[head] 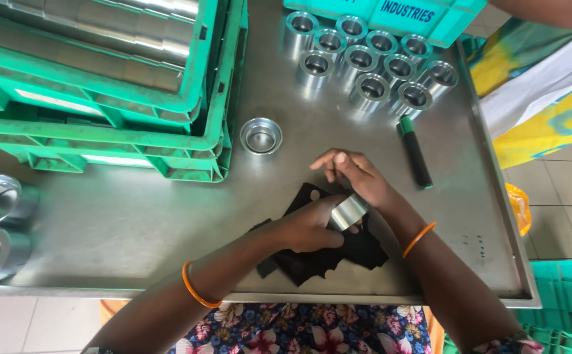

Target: Inspecting and wiping metal rings at a metal fabrication workbench.

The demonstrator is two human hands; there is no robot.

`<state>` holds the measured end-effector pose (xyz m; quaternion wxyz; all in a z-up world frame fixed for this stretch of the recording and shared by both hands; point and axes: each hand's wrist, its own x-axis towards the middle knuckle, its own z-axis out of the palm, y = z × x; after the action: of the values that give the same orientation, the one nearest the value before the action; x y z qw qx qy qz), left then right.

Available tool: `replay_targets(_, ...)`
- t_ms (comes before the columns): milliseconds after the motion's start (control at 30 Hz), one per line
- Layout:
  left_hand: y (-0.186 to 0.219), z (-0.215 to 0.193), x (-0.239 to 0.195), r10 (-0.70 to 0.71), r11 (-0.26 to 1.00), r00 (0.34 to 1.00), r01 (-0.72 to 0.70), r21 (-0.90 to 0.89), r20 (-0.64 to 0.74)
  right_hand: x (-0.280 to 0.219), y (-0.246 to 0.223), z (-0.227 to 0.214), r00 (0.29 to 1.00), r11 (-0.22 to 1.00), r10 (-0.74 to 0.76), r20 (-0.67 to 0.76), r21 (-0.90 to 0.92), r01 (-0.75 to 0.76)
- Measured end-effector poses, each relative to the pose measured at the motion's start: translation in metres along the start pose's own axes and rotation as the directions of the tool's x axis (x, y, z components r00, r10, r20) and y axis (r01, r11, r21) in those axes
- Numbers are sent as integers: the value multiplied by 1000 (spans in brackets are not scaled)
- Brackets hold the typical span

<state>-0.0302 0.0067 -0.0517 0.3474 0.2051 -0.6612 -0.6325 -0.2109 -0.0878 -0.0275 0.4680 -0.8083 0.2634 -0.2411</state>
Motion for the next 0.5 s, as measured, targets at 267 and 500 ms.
replay_targets(267,-90,-4,7,-122,957,992,123,263,-21,14,-112,39,974,733,-183,137,-641,227)
replay_targets(500,0,-1,-5,-543,837,838,545,44,-59,13,-22,1,1000,980,-6,23,-197,10)
